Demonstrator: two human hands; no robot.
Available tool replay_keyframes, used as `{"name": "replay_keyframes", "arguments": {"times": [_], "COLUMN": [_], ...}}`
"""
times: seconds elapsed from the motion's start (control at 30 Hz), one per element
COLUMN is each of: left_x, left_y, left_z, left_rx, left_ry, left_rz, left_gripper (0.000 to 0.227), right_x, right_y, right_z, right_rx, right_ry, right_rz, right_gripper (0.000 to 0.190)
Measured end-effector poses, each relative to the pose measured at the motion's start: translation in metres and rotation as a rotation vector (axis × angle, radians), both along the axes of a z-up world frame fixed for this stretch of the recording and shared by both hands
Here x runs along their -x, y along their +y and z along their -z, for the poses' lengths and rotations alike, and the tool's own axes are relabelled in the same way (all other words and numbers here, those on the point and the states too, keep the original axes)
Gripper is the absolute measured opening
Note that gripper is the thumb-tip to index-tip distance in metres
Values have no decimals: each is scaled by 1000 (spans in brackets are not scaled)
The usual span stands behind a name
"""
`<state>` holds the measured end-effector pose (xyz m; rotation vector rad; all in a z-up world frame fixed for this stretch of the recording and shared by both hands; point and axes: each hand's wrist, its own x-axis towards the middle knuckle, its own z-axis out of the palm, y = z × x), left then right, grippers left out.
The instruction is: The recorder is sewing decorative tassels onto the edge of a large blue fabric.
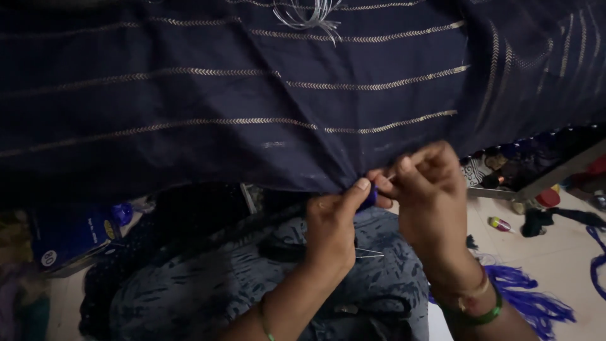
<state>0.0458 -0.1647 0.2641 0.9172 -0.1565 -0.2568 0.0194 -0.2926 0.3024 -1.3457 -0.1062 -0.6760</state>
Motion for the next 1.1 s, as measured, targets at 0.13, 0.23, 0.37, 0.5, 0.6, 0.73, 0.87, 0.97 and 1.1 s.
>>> {"name": "replay_keyframes", "arguments": {"times": [0.13, 0.23, 0.37, 0.5, 0.6, 0.73, 0.87, 0.97, 1.1], "left_x": [-2, -4, 0, 3, 5, -2, -4, -7, -12], "left_y": [-5, -10, -8, -4, -2, -14, -6, -2, 3], "left_z": [13, 39, 26, 17, -7, 29, -1, -7, -5], "left_rx": [19, 62, 78, 21, 115, 119, 117, 173, 189], "left_ry": [-1, -23, 84, -46, 34, 58, 130, 117, 92], "left_rz": [-16, -51, -32, -46, 13, 13, 118, 161, 146], "left_gripper": [28, 33, 31, 38, 27, 34, 30, 27, 25], "right_x": [8, 19, 17, 9, 2, 2, 3, -3, -6], "right_y": [14, 25, 30, 15, 1, 3, 0, -12, -37], "right_z": [-3, -5, -1, -5, -10, -11, -17, -37, -59], "right_rx": [-123, 253, 730, 108, -279, -267, 3, 148, 219], "right_ry": [23, -47, -266, -53, 46, 32, 108, 119, 146], "right_rz": [-62, 107, 282, 75, -182, -194, -46, -30, -45], "right_gripper": [14, 11, 13, 10, 10, 11, 12, 12, 11]}}
